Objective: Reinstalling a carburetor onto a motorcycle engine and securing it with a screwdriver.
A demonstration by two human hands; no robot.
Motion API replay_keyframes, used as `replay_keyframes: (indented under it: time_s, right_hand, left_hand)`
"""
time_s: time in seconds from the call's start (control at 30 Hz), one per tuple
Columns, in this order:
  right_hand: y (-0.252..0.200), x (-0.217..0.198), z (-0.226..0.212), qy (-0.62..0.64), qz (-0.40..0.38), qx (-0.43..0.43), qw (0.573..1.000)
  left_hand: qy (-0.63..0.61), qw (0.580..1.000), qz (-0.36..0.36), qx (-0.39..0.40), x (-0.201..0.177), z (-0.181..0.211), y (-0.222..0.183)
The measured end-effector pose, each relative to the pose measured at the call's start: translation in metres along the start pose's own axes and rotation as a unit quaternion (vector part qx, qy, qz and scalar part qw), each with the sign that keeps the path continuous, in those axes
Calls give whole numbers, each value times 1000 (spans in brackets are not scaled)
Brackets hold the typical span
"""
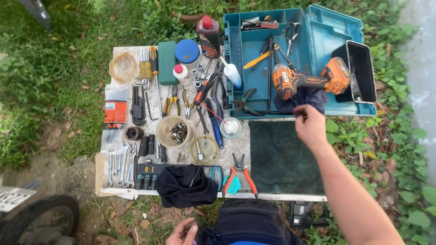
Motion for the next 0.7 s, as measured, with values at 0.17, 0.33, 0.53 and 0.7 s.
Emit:
replay_keyframes:
  time_s: [0.17,0.33,0.53,0.7]
  right_hand:
    - [38,23,-58,-89,-216,82,969]
    - [89,125,27,-270,-242,-12,932]
    - [99,113,-27,-303,-370,106,872]
    - [116,136,-2,-346,-356,87,864]
  left_hand:
    - [33,999,6,27,8,24,2]
    - [56,997,-2,44,6,88,-19]
    - [39,998,-52,-12,49,62,-22]
    - [85,985,-147,-6,54,48,-17]
Point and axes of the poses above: each hand's wrist, its own y-axis towards the middle knuckle, its own x-axis out of the palm, z = x × y, the point moved 4 cm from there along y, towards the middle knuckle, and after that the axes turned 4 degrees about x, right-handed, at the moved point
